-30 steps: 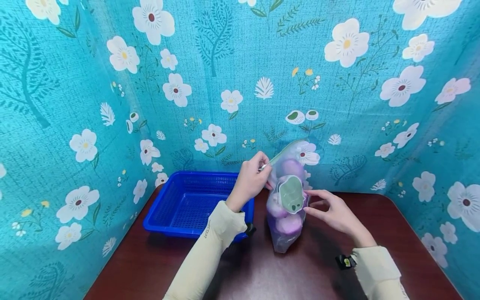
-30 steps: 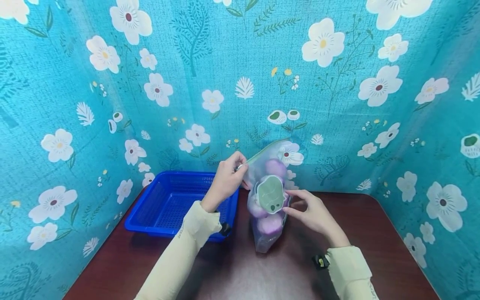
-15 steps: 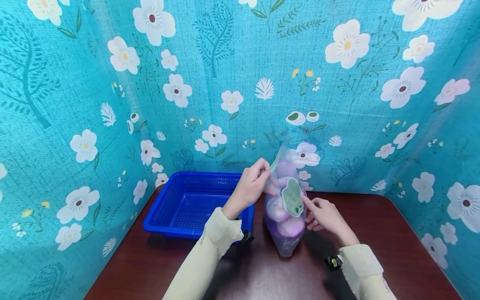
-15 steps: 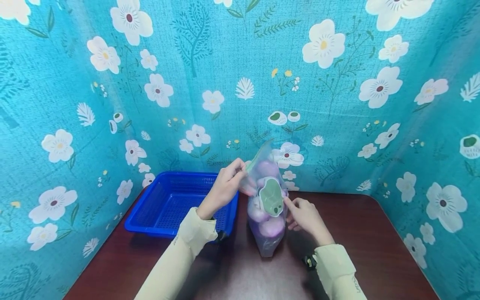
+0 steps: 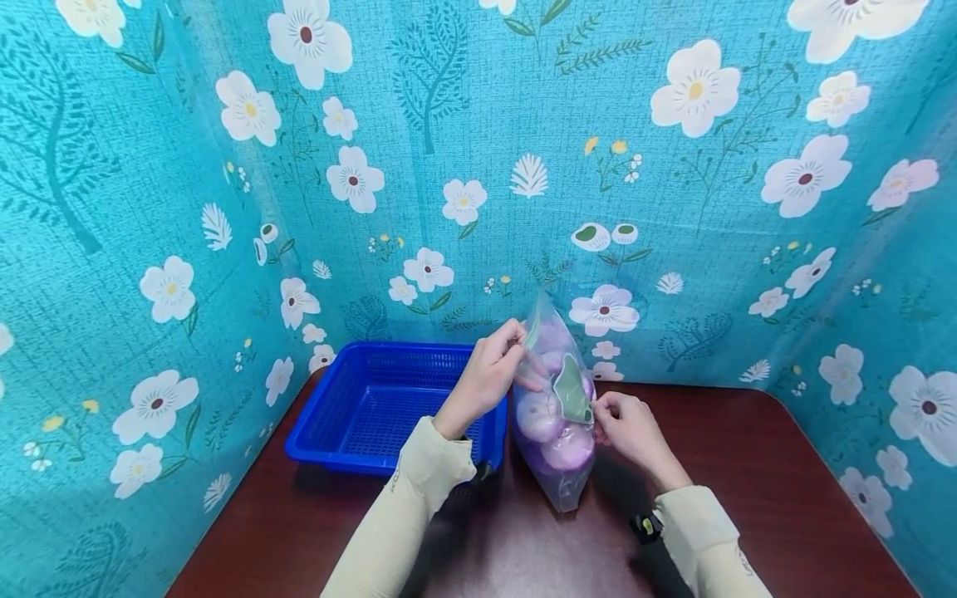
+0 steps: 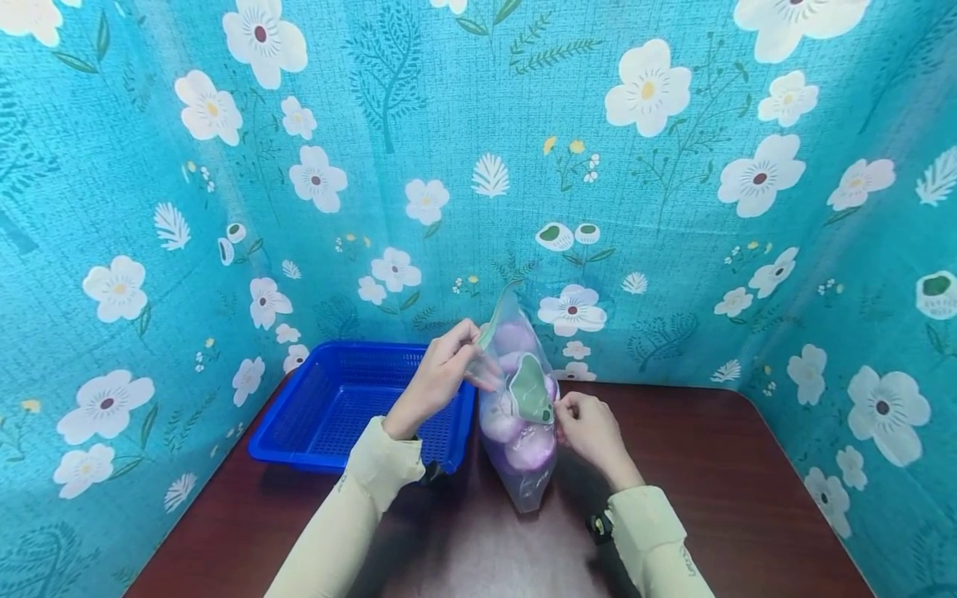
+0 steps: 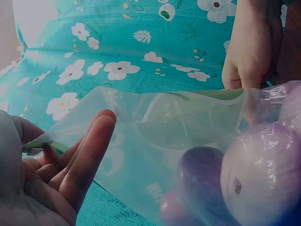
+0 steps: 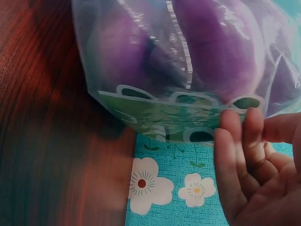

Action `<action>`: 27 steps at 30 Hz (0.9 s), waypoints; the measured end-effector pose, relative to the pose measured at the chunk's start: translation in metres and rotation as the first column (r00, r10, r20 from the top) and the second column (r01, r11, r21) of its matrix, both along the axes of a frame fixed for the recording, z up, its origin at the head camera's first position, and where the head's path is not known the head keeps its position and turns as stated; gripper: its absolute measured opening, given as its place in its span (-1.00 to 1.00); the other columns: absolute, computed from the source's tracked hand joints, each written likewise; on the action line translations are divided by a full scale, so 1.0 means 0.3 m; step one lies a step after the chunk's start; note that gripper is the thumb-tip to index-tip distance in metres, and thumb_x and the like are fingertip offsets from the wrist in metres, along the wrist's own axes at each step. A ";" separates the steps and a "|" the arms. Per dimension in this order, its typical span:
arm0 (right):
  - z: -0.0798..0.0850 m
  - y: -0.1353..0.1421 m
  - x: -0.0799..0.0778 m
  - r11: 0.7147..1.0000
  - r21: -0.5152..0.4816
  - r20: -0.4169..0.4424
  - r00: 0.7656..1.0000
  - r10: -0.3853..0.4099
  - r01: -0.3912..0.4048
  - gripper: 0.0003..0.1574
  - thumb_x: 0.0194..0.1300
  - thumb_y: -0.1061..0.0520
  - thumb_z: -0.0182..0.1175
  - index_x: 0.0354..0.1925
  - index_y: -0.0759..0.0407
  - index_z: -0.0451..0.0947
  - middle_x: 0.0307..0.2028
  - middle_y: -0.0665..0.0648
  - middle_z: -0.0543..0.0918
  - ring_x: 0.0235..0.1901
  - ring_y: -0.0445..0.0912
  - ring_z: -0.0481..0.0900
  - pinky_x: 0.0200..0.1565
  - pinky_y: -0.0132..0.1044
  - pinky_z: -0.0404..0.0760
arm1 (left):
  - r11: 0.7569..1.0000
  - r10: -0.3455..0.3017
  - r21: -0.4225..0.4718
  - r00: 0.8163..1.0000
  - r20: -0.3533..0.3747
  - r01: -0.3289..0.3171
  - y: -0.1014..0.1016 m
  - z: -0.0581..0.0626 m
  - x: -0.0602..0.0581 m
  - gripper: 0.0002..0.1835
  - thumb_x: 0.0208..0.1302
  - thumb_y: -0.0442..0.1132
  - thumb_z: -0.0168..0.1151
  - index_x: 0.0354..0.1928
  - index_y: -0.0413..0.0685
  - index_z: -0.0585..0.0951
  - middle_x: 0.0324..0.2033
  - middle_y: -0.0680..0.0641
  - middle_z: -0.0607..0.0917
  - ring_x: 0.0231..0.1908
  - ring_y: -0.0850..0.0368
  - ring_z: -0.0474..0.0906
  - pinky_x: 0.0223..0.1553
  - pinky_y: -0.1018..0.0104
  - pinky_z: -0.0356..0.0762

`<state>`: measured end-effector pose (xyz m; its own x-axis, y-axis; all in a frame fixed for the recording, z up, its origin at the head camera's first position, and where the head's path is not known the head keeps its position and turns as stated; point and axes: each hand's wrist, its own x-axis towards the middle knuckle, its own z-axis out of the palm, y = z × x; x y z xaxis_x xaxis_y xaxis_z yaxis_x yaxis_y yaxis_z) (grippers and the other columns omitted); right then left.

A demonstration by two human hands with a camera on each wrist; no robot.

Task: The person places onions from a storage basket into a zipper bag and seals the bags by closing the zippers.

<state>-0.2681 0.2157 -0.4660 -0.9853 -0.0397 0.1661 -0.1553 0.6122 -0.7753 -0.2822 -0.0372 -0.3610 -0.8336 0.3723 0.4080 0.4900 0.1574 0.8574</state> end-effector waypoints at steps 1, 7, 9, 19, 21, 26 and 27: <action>0.002 0.000 0.000 1.000 0.013 -0.009 1.000 -0.011 0.011 -0.65 0.53 0.16 0.13 -0.46 0.20 0.56 -0.59 0.16 0.65 -0.57 -0.06 0.64 -0.45 -0.36 0.61 | 1.000 -0.004 0.006 1.000 0.002 0.004 -0.004 0.000 0.000 -0.81 0.52 -0.29 -0.15 -0.33 -0.08 0.34 -0.53 -0.07 0.52 -0.52 0.09 0.79 -0.68 0.38 0.26; 0.011 0.001 -0.005 0.999 0.020 -0.011 0.999 -0.044 0.044 -0.68 0.49 0.17 0.13 -0.45 0.20 0.59 -0.62 0.09 0.64 -0.58 -0.13 0.60 -0.41 -0.36 0.59 | 0.999 -0.001 0.033 1.000 -0.009 0.001 -0.027 0.000 0.004 -0.80 0.53 -0.32 -0.13 -0.35 -0.11 0.34 -0.49 -0.17 0.65 -0.55 0.06 0.78 -0.62 0.20 0.60; 0.014 0.002 -0.007 0.999 0.018 -0.004 0.999 -0.042 0.042 -0.68 0.49 0.17 0.12 -0.44 0.20 0.59 -0.62 0.07 0.63 -0.57 -0.12 0.59 -0.41 -0.35 0.60 | 1.000 0.009 0.026 1.000 -0.025 -0.009 -0.032 0.001 0.005 -0.81 0.51 -0.33 -0.13 -0.35 -0.11 0.34 -0.54 -0.18 0.62 -0.56 0.07 0.78 -0.63 0.17 0.59; 0.037 0.048 -0.001 0.998 0.039 -0.014 0.999 -0.050 0.050 -0.69 0.48 0.18 0.08 -0.44 0.20 0.57 -0.62 0.07 0.59 -0.55 -0.11 0.56 -0.42 -0.34 0.58 | 1.000 0.019 0.012 0.999 -0.045 -0.018 -0.039 -0.012 0.019 -0.81 0.45 -0.36 -0.06 -0.40 -0.14 0.36 -0.62 -0.15 0.67 -0.67 0.07 0.71 -0.51 0.04 0.74; 0.041 0.068 0.000 0.997 0.055 -0.032 0.998 -0.057 0.059 -0.69 0.48 0.18 0.08 -0.45 0.18 0.56 -0.62 0.06 0.58 -0.56 -0.11 0.55 -0.42 -0.34 0.56 | 1.000 0.013 0.005 0.999 -0.036 -0.013 -0.037 -0.018 0.026 -0.82 0.44 -0.37 -0.05 -0.40 -0.15 0.37 -0.61 -0.17 0.68 -0.66 0.07 0.71 -0.51 0.04 0.74; 0.048 0.125 0.003 0.991 0.116 -0.117 0.991 -0.060 0.073 -0.70 0.42 0.20 0.11 -0.50 0.14 0.55 -0.64 0.03 0.56 -0.57 -0.14 0.52 -0.42 -0.35 0.50 | 1.000 -0.004 -0.022 1.000 -0.025 0.003 -0.033 -0.050 0.040 -0.82 0.43 -0.39 0.00 -0.41 -0.15 0.39 -0.62 -0.15 0.69 -0.64 0.10 0.72 -0.53 0.14 0.74; 0.050 0.137 0.005 0.988 0.132 -0.134 0.989 -0.060 0.077 -0.70 0.41 0.21 0.12 -0.51 0.14 0.55 -0.65 0.02 0.56 -0.57 -0.14 0.51 -0.42 -0.35 0.49 | 1.000 -0.007 -0.027 1.000 -0.024 0.007 -0.031 -0.057 0.042 -0.82 0.42 -0.39 0.01 -0.41 -0.15 0.40 -0.62 -0.14 0.69 -0.64 0.09 0.72 -0.53 0.13 0.73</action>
